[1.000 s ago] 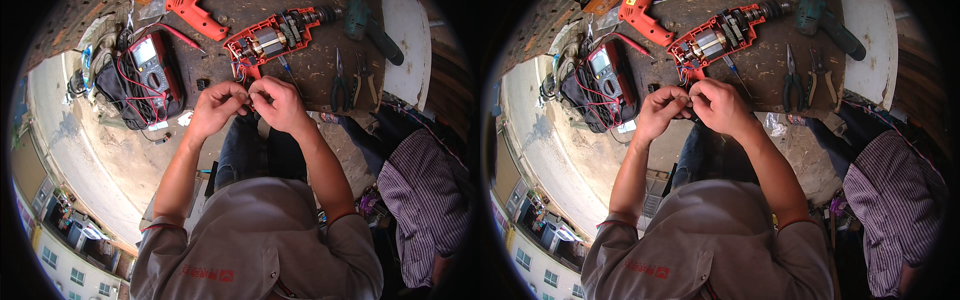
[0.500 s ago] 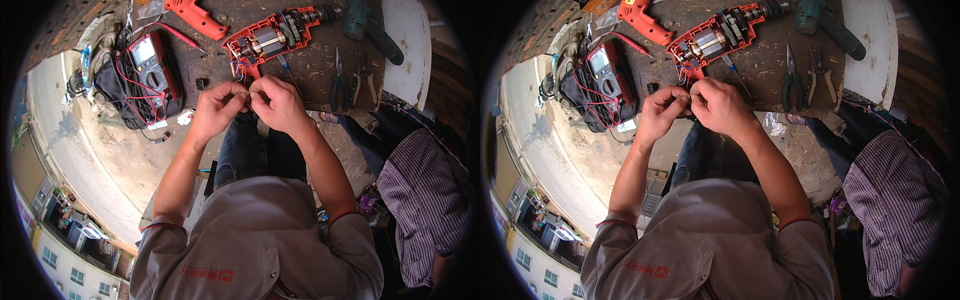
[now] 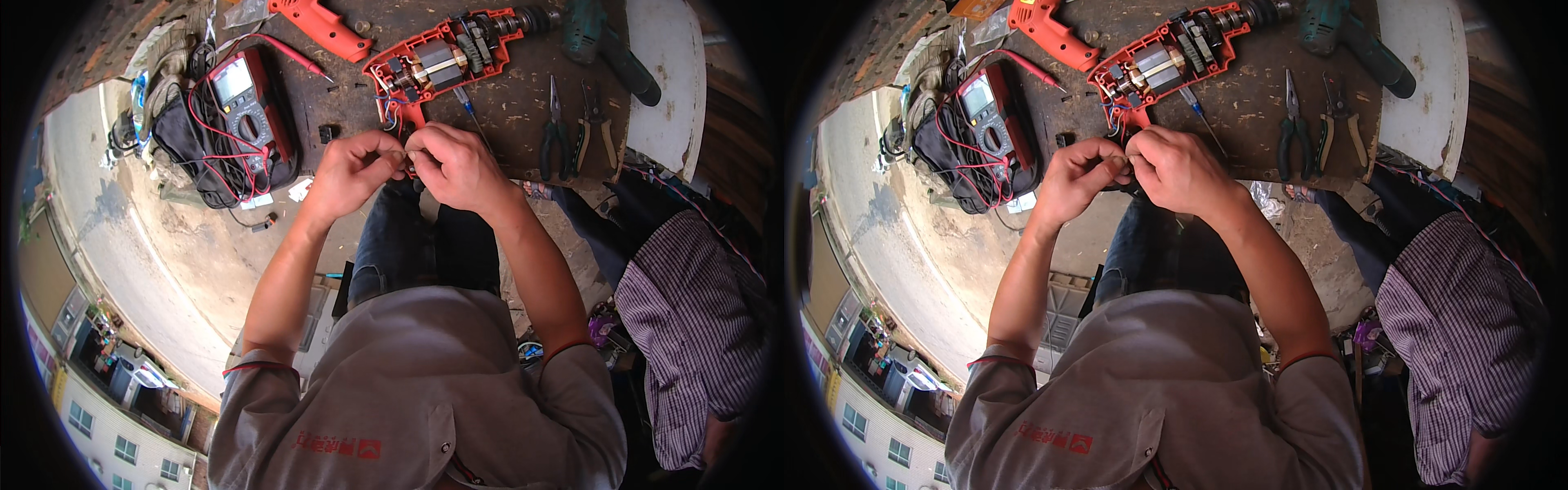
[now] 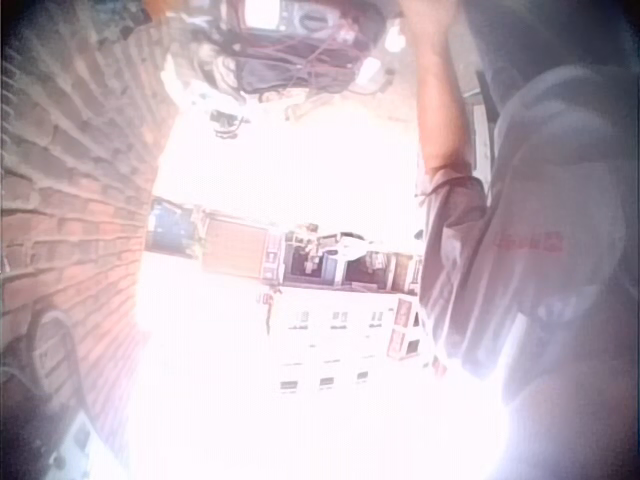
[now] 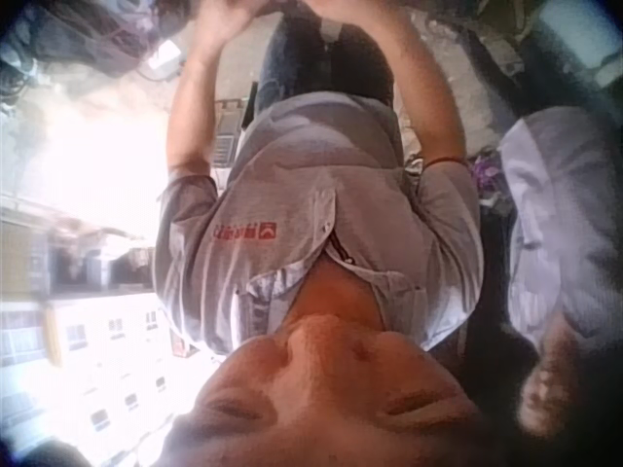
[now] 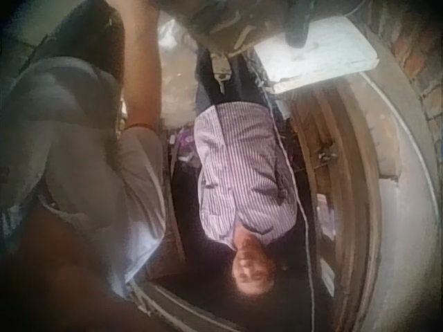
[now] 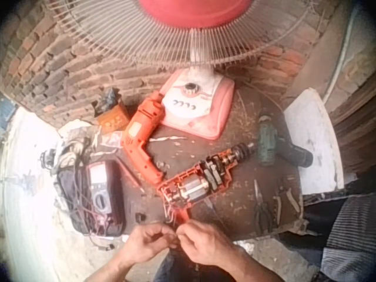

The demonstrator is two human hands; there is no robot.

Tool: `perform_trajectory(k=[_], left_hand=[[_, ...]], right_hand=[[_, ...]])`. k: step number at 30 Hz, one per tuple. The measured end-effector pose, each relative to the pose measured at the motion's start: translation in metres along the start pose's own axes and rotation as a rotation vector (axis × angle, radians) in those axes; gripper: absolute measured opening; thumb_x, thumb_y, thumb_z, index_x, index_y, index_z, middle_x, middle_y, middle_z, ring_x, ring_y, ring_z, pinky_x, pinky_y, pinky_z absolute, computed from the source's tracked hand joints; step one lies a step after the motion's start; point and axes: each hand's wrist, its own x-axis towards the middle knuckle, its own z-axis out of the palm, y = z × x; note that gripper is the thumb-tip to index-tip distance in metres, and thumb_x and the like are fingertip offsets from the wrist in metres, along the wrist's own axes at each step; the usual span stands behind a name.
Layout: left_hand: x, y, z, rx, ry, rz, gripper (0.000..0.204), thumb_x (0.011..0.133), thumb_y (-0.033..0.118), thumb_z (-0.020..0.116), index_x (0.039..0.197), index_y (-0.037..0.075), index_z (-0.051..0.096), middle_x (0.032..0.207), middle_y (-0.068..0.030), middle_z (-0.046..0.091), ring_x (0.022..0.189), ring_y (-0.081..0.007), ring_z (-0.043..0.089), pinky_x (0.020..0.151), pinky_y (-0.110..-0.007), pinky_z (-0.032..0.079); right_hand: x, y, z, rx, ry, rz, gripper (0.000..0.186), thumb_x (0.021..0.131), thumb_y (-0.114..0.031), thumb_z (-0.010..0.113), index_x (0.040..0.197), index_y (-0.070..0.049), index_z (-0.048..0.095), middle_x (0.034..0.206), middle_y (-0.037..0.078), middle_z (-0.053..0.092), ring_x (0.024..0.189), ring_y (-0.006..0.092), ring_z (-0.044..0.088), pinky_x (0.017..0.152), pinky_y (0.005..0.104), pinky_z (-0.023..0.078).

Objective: The person works on a disassembled red power drill at a cluttered workbench. They use a screwdriver to adjust internal components, then use a multimeter to test electrical connections, and finally use pliers to strip and twist wires.

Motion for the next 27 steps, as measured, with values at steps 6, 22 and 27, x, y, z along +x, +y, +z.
perform_trajectory(k=[6,22,27], left_hand=[[0.002,0.003,-0.004,0.018,-0.026,-0.038,0.012,0.1,0.006,0.062,0.1,-0.005,0.067,0.091,-0.0067,0.071,0.084,-0.0133,0.07,0.078,-0.028,0.057],[0.013,0.017,-0.018,-0.008,-0.16,-0.123,0.012,0.1,0.008,0.063,0.099,-0.003,0.069,0.087,-0.0067,0.072,0.082,-0.0129,0.07,0.076,-0.027,0.056],[0.014,0.017,-0.02,-0.016,-0.177,-0.143,0.011,0.099,0.006,0.063,0.1,-0.003,0.069,0.087,-0.0068,0.072,0.082,-0.0135,0.07,0.076,-0.028,0.057]], right_hand=[[-0.002,0.003,0.002,-0.036,-0.009,-0.024,0.006,0.089,-0.003,0.064,0.093,-0.003,0.06,0.084,0.017,0.064,0.078,0.0409,0.065,0.068,0.0493,0.052],[-0.001,0.006,0.003,-0.039,0.019,-0.084,0.009,0.087,0.0,0.065,0.093,-0.003,0.059,0.084,0.015,0.063,0.077,0.0395,0.065,0.067,0.048,0.052],[-0.002,0.007,0.006,-0.052,0.032,-0.092,0.01,0.086,0.001,0.065,0.094,-0.003,0.061,0.084,0.015,0.064,0.076,0.0394,0.065,0.067,0.0477,0.053]])
